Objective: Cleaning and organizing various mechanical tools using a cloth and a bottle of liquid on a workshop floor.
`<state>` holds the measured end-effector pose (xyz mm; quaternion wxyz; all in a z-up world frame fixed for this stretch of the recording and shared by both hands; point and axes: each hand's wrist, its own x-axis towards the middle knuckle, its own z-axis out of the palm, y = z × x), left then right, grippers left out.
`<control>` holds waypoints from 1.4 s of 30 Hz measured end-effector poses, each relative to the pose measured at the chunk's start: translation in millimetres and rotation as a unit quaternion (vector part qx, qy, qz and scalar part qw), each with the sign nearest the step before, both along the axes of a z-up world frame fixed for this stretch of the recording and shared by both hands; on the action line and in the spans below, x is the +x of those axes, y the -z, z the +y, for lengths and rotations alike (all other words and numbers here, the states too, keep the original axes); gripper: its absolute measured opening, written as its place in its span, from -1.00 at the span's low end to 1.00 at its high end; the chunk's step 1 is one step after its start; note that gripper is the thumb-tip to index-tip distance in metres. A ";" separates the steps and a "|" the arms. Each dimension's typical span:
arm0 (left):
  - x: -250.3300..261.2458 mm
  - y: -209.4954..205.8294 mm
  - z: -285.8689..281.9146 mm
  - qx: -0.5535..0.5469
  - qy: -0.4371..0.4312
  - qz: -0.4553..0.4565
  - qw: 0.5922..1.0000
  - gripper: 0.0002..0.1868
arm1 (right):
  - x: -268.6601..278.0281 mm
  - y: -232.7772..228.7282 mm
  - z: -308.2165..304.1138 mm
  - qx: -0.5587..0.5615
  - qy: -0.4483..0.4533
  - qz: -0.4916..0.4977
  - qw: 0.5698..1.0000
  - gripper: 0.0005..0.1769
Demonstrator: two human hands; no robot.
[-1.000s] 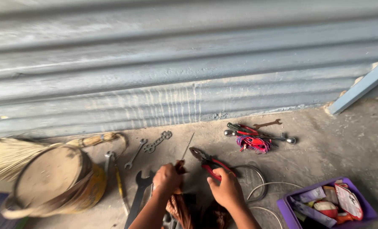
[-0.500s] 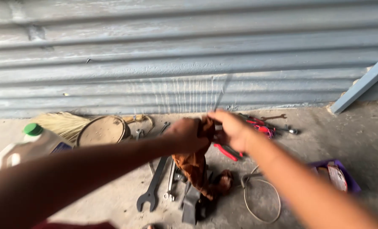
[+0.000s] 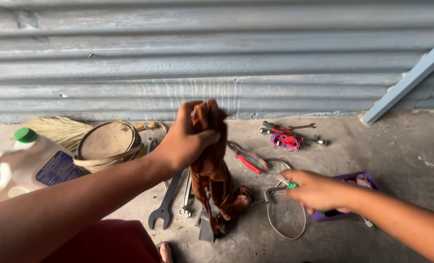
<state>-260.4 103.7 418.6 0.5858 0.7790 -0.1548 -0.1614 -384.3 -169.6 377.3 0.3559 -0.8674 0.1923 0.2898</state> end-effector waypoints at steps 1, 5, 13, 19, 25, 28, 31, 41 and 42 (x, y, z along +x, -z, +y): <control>-0.4 0.8 -0.4 0.003 0.004 0.001 1.000 -0.18 | -2.1 4.5 -0.4 0.003 0.004 0.001 1.000 -0.58; 3.9 19.1 -6.7 0.024 0.049 0.164 0.985 -0.03 | 1.6 38.8 -10.3 -0.003 -0.140 -0.007 0.990 -0.48; -27.1 73.7 -46.6 0.083 0.326 -0.465 0.819 -0.28 | 15.4 49.3 4.3 0.139 -0.035 -0.078 0.986 -0.75; -2.5 98.6 -54.8 0.324 0.412 -0.533 0.665 -0.63 | 10.5 40.1 12.3 0.304 0.116 -0.020 0.945 -0.74; 52.0 122.1 -34.2 0.439 0.364 -0.467 0.676 -0.55 | 6.8 73.0 -5.2 0.257 0.041 -0.163 0.952 -0.74; 67.1 140.5 -27.2 0.368 0.274 -0.609 0.646 -0.71 | 4.2 55.4 -4.6 0.090 -0.116 -0.374 0.916 -0.75; 41.6 108.0 -38.4 0.478 0.314 -0.489 0.659 -0.76 | 5.3 41.2 2.1 0.054 -0.070 -0.343 0.935 -0.71; 3.8 102.8 -54.9 0.322 0.338 -0.591 0.658 -0.75 | 2.2 32.8 11.6 -0.019 -0.086 -0.393 0.915 -0.50; 6.8 112.2 -54.7 0.287 0.315 -0.619 0.659 -0.73 | 0.6 29.3 11.6 -0.014 -0.089 -0.386 0.918 -0.52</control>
